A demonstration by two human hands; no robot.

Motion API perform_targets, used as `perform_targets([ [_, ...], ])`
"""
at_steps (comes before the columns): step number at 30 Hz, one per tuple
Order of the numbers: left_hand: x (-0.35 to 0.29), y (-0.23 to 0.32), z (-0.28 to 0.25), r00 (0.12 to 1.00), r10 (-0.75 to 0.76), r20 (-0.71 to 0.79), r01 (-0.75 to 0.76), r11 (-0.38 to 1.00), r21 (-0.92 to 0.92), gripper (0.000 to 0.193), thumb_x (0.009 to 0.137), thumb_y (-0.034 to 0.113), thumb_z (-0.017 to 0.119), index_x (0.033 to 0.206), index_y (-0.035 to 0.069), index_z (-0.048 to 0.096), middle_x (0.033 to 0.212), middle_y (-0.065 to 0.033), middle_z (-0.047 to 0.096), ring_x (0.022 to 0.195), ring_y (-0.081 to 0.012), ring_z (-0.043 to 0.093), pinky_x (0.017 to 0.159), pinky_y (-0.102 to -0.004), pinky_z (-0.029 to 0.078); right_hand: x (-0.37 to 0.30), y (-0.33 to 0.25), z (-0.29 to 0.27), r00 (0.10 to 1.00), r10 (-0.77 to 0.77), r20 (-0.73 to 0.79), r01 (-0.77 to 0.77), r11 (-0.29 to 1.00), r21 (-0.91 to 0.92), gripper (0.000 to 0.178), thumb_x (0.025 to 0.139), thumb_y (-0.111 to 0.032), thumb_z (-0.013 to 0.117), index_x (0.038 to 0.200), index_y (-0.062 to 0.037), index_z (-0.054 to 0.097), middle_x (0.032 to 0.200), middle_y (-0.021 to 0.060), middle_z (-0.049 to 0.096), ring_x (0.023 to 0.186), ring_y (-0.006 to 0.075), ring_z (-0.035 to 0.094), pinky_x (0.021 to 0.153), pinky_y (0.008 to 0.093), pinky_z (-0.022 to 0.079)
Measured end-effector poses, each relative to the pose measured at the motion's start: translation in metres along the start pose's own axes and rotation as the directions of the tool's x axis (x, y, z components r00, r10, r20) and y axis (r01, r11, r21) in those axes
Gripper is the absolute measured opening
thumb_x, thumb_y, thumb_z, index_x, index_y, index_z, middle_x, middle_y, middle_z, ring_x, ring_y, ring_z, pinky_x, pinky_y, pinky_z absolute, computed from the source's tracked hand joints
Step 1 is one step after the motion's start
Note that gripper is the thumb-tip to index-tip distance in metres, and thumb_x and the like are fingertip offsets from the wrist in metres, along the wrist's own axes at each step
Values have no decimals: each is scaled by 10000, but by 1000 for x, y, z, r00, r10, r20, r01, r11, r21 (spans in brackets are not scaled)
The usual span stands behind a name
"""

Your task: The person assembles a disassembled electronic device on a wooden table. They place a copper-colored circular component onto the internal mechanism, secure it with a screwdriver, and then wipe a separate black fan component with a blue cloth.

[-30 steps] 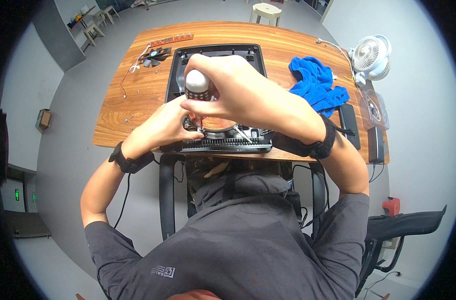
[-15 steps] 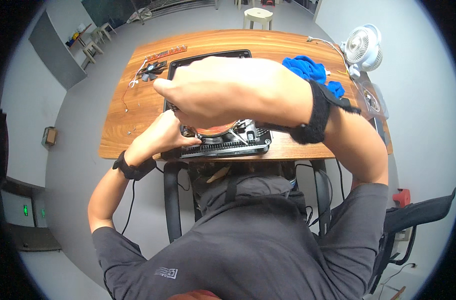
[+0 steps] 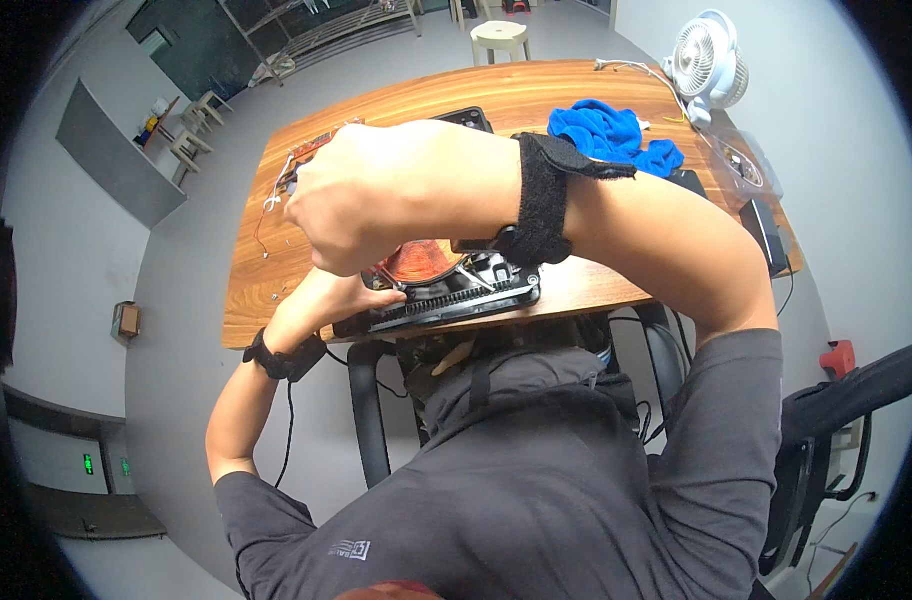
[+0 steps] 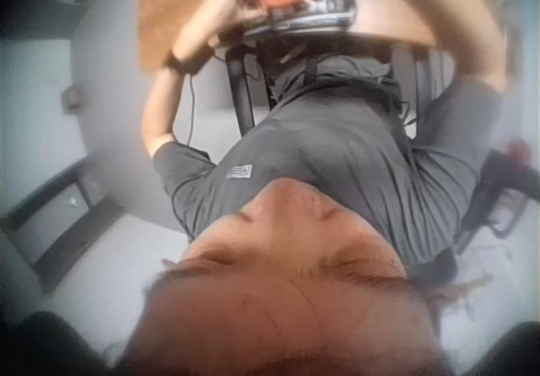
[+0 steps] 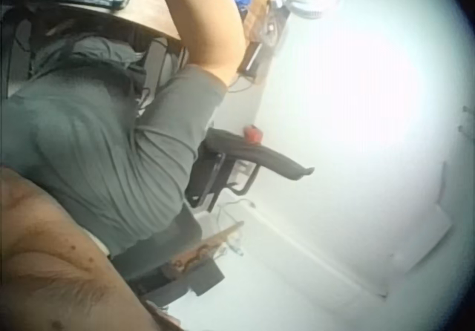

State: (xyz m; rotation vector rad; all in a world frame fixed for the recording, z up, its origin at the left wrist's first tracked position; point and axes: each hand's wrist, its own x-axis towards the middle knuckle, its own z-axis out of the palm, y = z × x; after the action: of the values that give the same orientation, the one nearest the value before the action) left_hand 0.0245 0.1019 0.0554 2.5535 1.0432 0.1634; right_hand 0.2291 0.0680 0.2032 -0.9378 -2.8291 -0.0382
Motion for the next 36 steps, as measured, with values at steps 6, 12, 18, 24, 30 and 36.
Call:
perform_targets([
  [6,6,13,-11,979,-135,153,147,986,-73,766,774,363,873,1353,-26,556,1144,-224,701,1102,-338,675,969,-430,512,-8,7,9,981,-144,-129,146,989,7,326,885,-252,601,769,41,684,749,185,699,728,358,706,693,448,583],
  [12,6,-1,2,989,122,-84,-117,991,60,701,787,405,853,1280,-28,604,1105,-228,705,1067,-345,681,938,-434,527,-9,0,-3,999,-4,-41,3,1000,-17,255,942,-213,597,851,22,634,698,175,654,702,373,677,647,450,557],
  [18,4,5,-2,999,-35,28,35,999,-17,635,791,411,848,1215,-10,633,1061,-184,716,1023,-321,690,908,-412,536,-8,3,5,980,-183,-80,185,982,27,208,934,-200,613,944,7,614,715,159,648,698,365,675,629,452,544],
  [24,4,8,-5,997,-55,52,56,998,-28,555,800,368,850,1166,5,648,1019,-160,720,986,-288,697,885,-394,538,2,-1,10,988,-134,-75,122,982,-140,173,816,-115,638,813,47,699,811,159,710,750,317,718,652,427,600],
  [30,2,-3,5,981,121,-151,-124,992,-12,559,773,329,872,1175,0,665,1063,-171,730,1009,-307,698,927,-410,533,-6,0,8,975,-129,-180,117,990,-76,196,861,-134,629,922,38,698,838,174,716,800,335,725,716,435,602],
  [36,7,2,-1,999,-29,28,32,995,-95,510,771,308,877,1113,-10,671,1014,-152,730,992,-304,699,918,-411,538,-6,10,20,960,-234,-150,223,971,-90,169,882,-122,623,882,39,673,800,175,703,802,317,724,720,389,587],
])
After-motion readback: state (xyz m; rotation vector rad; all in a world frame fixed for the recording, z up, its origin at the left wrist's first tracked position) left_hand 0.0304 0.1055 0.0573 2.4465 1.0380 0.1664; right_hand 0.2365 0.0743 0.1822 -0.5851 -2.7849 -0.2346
